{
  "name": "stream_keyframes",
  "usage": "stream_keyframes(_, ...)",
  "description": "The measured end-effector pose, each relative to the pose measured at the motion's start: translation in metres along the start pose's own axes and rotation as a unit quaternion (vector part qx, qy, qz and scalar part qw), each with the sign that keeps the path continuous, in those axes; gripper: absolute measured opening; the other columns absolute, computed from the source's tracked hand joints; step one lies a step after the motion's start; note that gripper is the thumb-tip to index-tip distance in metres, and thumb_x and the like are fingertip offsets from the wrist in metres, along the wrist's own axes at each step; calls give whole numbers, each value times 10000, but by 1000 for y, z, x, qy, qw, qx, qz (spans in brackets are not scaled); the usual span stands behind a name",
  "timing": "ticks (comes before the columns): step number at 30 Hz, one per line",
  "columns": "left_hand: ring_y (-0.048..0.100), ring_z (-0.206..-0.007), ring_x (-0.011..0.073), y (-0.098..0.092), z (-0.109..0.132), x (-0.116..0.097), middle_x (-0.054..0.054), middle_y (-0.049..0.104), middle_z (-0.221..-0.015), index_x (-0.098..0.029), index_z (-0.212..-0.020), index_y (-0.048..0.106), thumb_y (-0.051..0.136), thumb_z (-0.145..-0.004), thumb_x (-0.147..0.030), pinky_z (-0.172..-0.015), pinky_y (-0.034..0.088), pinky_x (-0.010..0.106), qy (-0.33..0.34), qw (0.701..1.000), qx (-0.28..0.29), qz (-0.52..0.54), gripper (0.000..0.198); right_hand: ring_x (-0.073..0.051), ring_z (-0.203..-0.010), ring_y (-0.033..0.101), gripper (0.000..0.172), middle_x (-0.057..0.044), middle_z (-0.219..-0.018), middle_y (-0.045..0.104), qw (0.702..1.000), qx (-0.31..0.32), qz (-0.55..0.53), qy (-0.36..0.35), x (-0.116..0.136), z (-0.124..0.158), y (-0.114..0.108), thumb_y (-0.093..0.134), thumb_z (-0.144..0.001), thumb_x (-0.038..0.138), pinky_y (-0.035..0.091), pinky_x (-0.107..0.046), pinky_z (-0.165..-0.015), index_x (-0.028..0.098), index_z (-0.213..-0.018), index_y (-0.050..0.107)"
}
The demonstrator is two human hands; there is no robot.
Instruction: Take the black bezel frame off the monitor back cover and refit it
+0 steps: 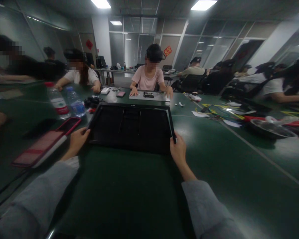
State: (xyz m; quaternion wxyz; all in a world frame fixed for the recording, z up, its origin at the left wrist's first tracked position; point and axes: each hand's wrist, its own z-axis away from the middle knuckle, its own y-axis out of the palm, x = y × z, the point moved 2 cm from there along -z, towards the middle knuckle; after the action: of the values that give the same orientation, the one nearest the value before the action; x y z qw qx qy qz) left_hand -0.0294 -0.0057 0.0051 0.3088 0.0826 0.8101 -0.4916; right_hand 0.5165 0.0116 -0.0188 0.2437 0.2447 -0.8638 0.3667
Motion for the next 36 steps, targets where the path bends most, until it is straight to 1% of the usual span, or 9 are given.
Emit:
stream_keyframes(5,732,-1078,306,0,2,-2,158,764,-1238,-127,-1289,743,617,-937,-413,-965,541,392,3,1000,0,3,471,-344,-1224,665,568,-163,-1340,691,998,50,-18,39,-21,-11,12,535,-880,428,487,-570,-1113,152,-1357,672)
stream_keyframes(9,731,-1080,298,1,2,-2,152,767,-1232,-134,-1298,736,630,-935,-428,-974,540,389,5,1000,9,14,479,-325,-1276,643,570,-127,-1363,686,996,56,-39,48,-25,-16,12,569,-881,462,453,-554,-1160,182,-1366,680)
stream_keyframes(13,729,-1087,280,4,0,4,144,768,-1230,-148,-1284,741,600,-954,-520,-988,534,375,9,999,7,41,517,-321,-1312,622,620,-120,-1411,657,989,74,-105,80,-28,-16,10,622,-869,528,444,-541,-1173,189,-1387,668)
stream_keyframes(16,728,-1091,271,5,-2,6,141,763,-1246,-152,-1295,734,602,-951,-527,-986,532,363,10,999,18,46,526,-310,-1335,607,660,-119,-1440,637,979,97,-156,90,-33,-16,10,628,-877,575,449,-539,-1169,198,-1419,637)
stream_keyframes(22,729,-1073,296,-1,1,-3,154,772,-1213,-152,-1304,735,547,-977,-506,-951,534,376,8,1000,21,21,518,-327,-1339,597,673,-163,-1466,606,992,95,-79,39,-44,-16,16,574,-904,591,437,-582,-1162,184,-1440,586)
stream_keyframes(25,727,-1066,304,-5,5,-9,153,771,-1213,-166,-1305,737,523,-986,-490,-941,530,379,8,1000,13,-21,503,-323,-1370,568,675,-159,-1505,570,992,104,-61,23,-46,-17,19,568,-896,554,421,-582,-1177,191,-1465,542)
stream_keyframes(28,727,-1056,293,-7,8,-15,146,773,-1208,-174,-1301,735,487,-1002,-470,-927,525,362,23,998,9,-55,488,-327,-1396,543,668,-171,-1510,562,993,105,-50,12,-42,-17,18,532,-898,501,408,-569,-1192,159,-1472,532)
stream_keyframes(32,722,-1068,313,-10,9,-20,172,770,-1190,-150,-1281,732,450,-1014,-439,-920,521,378,49,991,17,-127,484,-342,-1287,629,637,-170,-1424,633,995,96,-20,20,-35,-15,12,515,-905,458,484,-570,-1119,156,-1464,559)
stream_keyframes(36,728,-1031,345,-16,3,-25,203,773,-1124,-120,-1240,739,446,-1007,-416,-891,529,410,69,980,51,-181,477,-350,-1210,672,635,-162,-1356,677,995,94,-17,38,-31,-13,8,545,-891,472,535,-574,-1047,172,-1450,580)
